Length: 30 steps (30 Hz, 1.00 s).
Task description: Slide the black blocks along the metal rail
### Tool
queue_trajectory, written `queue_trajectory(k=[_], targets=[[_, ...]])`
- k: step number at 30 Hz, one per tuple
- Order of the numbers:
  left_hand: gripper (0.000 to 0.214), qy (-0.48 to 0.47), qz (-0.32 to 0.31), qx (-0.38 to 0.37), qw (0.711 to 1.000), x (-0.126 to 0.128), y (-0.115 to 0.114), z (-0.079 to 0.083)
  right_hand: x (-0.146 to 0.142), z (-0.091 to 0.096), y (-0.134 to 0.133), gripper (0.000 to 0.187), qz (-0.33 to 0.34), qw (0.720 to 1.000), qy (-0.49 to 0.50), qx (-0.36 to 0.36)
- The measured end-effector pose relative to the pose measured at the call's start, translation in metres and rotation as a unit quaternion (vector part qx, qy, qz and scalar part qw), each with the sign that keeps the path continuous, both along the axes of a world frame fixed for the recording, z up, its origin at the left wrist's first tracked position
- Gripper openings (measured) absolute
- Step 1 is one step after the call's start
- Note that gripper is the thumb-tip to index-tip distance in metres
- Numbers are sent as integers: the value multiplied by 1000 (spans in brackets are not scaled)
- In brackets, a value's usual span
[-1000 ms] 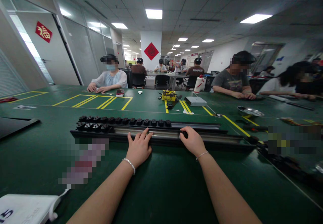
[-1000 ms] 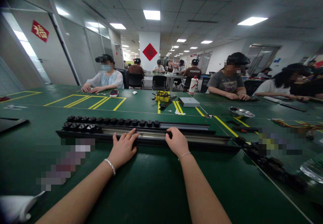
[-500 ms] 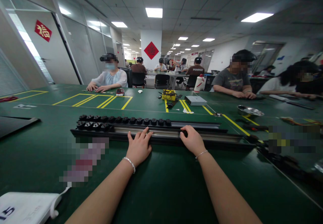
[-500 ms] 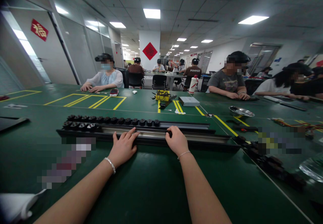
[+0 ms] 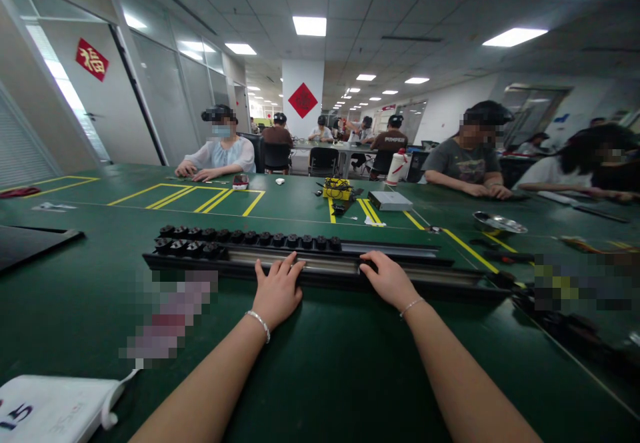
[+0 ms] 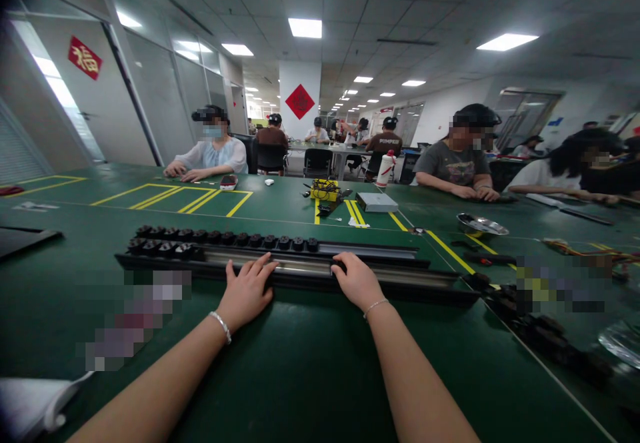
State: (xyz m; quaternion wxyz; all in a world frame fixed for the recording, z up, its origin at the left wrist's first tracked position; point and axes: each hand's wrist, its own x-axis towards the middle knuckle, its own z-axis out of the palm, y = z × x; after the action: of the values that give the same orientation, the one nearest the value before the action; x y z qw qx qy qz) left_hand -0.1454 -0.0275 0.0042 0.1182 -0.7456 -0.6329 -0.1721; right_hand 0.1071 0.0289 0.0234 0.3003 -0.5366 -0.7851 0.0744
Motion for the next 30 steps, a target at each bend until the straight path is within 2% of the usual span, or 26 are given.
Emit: queue_trajectory(k=[3,12,18,24,30], targets=[[51,-5,2,3,1000,0,0,-1,4,-1,0,22,4,1000,10,-1],[60,14,-8,22,1000,2,4,-4,-1,-4,-6,24,-38,999,5,19],[62,26,-59,22,998,31,7,-2,-5,-4,-8,22,-50,998,4,28],[61,1,-77,17,997,69,17,-2,-5,-7,-8,22,-47,998,2,49],[55,-7,-72,11,997,75,22,-1,-6,-9,-7,21,-45,998,4,49]])
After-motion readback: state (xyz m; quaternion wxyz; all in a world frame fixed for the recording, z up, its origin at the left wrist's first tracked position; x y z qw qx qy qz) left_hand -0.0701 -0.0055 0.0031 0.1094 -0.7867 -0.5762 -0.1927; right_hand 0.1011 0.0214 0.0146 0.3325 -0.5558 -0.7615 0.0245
